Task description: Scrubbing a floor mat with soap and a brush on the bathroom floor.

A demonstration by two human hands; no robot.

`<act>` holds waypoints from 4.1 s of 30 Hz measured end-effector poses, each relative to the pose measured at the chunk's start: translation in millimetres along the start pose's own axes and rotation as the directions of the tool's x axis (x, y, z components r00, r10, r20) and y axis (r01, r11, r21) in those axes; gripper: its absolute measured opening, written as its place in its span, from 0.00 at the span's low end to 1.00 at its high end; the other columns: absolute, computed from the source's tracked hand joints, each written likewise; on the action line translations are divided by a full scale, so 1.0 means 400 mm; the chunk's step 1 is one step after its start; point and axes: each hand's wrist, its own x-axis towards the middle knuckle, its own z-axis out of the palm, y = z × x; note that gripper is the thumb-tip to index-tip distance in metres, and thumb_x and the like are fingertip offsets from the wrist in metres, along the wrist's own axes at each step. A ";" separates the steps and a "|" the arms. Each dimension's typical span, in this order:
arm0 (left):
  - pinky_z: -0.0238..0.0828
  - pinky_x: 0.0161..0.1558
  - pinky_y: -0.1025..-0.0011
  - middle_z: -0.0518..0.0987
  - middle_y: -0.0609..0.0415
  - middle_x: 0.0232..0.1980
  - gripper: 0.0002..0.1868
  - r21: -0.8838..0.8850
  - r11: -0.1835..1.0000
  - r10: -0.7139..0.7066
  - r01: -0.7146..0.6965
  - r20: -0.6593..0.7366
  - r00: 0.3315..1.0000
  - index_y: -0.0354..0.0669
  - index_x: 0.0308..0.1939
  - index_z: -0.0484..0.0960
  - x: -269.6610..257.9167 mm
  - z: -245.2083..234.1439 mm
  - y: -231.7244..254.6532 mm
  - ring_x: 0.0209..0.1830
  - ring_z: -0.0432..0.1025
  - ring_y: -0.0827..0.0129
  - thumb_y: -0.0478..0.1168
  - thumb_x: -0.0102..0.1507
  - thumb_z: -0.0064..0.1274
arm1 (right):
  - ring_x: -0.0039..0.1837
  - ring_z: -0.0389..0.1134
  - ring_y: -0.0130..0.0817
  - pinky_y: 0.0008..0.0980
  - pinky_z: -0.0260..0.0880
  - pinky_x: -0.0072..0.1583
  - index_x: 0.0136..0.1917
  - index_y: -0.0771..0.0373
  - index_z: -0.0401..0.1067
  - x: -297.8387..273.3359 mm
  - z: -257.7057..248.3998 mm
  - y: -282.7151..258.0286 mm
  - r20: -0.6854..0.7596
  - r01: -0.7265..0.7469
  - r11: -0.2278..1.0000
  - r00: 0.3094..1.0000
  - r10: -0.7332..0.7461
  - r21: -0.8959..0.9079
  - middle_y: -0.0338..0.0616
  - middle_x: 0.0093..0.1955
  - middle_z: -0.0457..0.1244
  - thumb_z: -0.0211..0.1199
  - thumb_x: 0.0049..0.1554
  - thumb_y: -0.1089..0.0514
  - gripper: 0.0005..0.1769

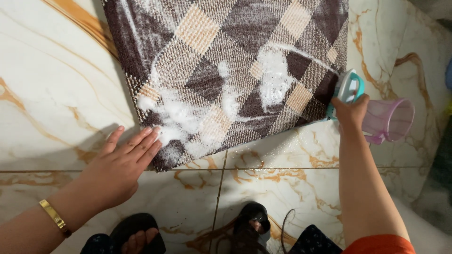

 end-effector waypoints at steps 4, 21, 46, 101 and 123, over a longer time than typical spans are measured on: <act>0.31 0.73 0.46 0.53 0.49 0.81 0.44 -0.017 1.000 -0.012 0.012 -0.028 1.000 0.42 0.75 0.59 -0.001 0.004 0.000 0.81 0.44 0.63 0.33 0.50 0.41 | 0.54 0.70 0.41 0.35 0.75 0.47 0.65 0.66 0.56 -0.002 0.007 -0.010 0.002 0.012 1.000 1.000 -0.012 -0.008 0.54 0.57 0.62 0.77 0.48 0.63 0.40; 0.31 0.73 0.46 0.49 0.51 0.83 0.44 0.053 0.998 -0.033 0.031 0.043 0.999 0.44 0.76 0.55 0.002 0.008 0.007 0.82 0.41 0.63 0.32 0.52 0.38 | 0.52 0.65 0.39 0.39 0.70 0.49 0.60 0.65 0.57 -0.068 0.066 -0.066 -0.030 0.188 0.982 0.982 -0.187 0.025 0.51 0.53 0.60 0.77 0.44 0.61 0.37; 0.26 0.74 0.47 0.39 0.52 0.85 0.45 0.175 0.984 -0.086 0.042 0.250 0.965 0.46 0.79 0.46 0.003 -0.030 0.020 0.84 0.33 0.64 0.37 0.57 0.42 | 0.55 0.71 0.42 0.38 0.78 0.53 0.63 0.61 0.57 -0.200 0.099 -0.331 0.263 0.074 0.959 0.953 -0.149 0.275 0.52 0.57 0.65 0.74 0.48 0.65 0.35; 0.28 0.74 0.47 0.45 0.53 0.84 0.46 0.085 0.993 -0.096 0.085 0.136 0.986 0.46 0.77 0.53 0.002 -0.021 0.020 0.84 0.38 0.65 0.36 0.53 0.45 | 0.56 0.69 0.52 0.49 0.70 0.57 0.62 0.68 0.65 -0.141 0.081 -0.082 -0.153 0.523 0.843 0.829 -0.538 -0.128 0.59 0.56 0.67 0.82 0.53 0.48 0.36; 0.27 0.74 0.47 0.42 0.54 0.85 0.45 0.150 0.986 -0.097 0.070 0.178 0.979 0.46 0.79 0.50 -0.006 -0.033 0.022 0.84 0.36 0.67 0.35 0.56 0.42 | 0.59 0.67 0.48 0.47 0.68 0.62 0.64 0.69 0.61 -0.185 0.096 -0.039 -0.218 0.238 0.971 0.949 -0.229 0.014 0.58 0.59 0.65 0.80 0.50 0.49 0.40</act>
